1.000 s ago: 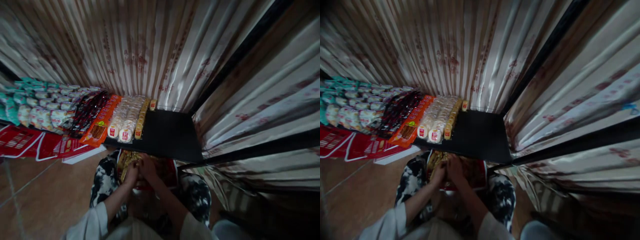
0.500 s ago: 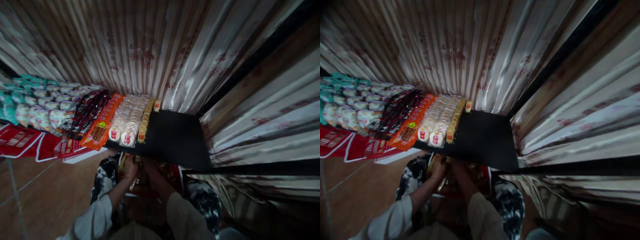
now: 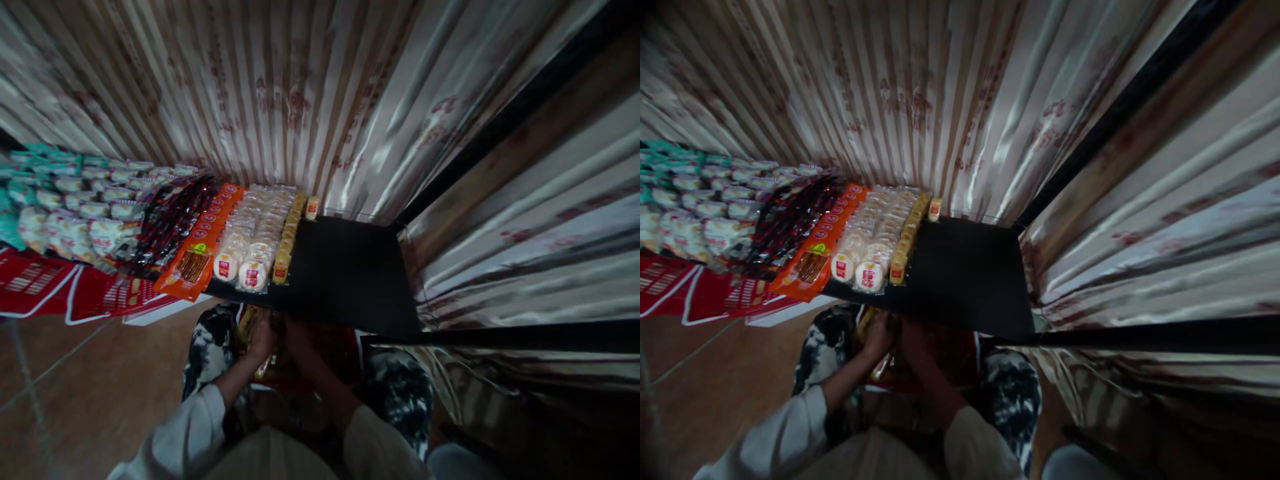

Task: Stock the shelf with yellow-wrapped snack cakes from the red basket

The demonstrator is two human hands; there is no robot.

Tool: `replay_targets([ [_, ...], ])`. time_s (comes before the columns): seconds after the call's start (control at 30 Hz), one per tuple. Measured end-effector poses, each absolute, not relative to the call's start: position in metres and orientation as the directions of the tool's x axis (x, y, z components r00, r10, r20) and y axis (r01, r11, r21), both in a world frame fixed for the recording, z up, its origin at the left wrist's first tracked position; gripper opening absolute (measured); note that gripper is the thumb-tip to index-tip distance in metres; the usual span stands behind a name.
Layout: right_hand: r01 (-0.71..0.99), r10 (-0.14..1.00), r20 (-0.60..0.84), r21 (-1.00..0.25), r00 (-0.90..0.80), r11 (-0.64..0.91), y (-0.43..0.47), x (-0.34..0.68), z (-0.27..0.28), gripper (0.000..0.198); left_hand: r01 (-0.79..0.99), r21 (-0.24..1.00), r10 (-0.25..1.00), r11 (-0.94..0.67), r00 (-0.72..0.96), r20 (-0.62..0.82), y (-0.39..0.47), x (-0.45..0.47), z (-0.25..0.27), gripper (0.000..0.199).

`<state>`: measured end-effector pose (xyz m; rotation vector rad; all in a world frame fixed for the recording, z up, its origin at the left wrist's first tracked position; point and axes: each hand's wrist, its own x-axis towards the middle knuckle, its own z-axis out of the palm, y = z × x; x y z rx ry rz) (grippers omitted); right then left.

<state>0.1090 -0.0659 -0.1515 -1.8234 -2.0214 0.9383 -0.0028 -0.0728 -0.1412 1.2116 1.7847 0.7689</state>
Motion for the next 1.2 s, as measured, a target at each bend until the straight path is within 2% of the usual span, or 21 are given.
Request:
replay_targets([
  [0.13,0.658,0.969,-0.214,-0.748,-0.124,-0.081,-0.083,0.119,-0.134,0.044,0.55,0.795,0.966,0.257,-0.117,-0.231,-0.09,-0.005,-0.129,0.061],
  [0.3,0.28,0.95,-0.308,-0.917,-0.044,-0.284,-0.099,0.138,-0.121,0.032,0.566,0.804,0.98,0.184,-0.037,-0.198,-0.118,-0.008,-0.11,0.059],
  [0.43,-0.017,0.915,-0.384,-0.921,-0.127,-0.389,-0.107,0.147,-0.102,0.035,0.544,0.83,0.989,0.121,0.001,-0.145,-0.133,-0.005,-0.098,0.052],
  [0.53,-0.196,0.86,-0.473,-0.84,-0.191,-0.506,-0.11,0.149,-0.083,0.044,0.521,0.843,0.991,0.131,-0.057,-0.119,-0.136,-0.002,-0.092,0.04],
  [0.6,-0.224,0.821,-0.548,-0.79,-0.159,-0.571,-0.11,0.15,-0.074,0.047,0.499,0.85,0.985,0.169,-0.112,-0.13,-0.135,0.0,-0.089,0.034],
  [0.67,-0.2,0.815,-0.572,-0.791,-0.096,-0.578,-0.11,0.153,-0.069,0.046,0.444,0.869,0.975,0.218,-0.141,-0.173,-0.133,0.001,-0.088,0.033],
  [0.8,-0.12,0.9,-0.436,-0.892,-0.023,-0.436,-0.11,0.159,-0.063,0.041,0.224,0.93,0.957,0.291,-0.062,-0.284,-0.132,0.005,-0.082,0.037],
  [0.9,-0.128,0.941,-0.331,-0.932,-0.075,-0.338,-0.112,0.162,-0.056,0.047,0.096,0.926,0.929,0.366,0.019,-0.37,-0.135,0.008,-0.069,0.042],
  [1.03,-0.183,0.956,-0.276,-0.94,-0.097,-0.29,-0.113,0.165,-0.045,0.057,0.081,0.904,0.898,0.42,0.108,-0.427,-0.138,0.011,-0.043,0.05],
  [1.13,-0.18,0.965,-0.238,-0.95,-0.113,-0.256,-0.113,0.169,-0.043,0.05,0.095,0.9,0.886,0.426,0.156,-0.436,-0.137,0.011,-0.028,0.057],
  [1.2,-0.175,0.959,-0.264,-0.944,-0.105,-0.279,-0.114,0.172,-0.044,0.045,0.108,0.903,0.891,0.416,0.149,-0.428,-0.137,0.01,-0.023,0.062],
])
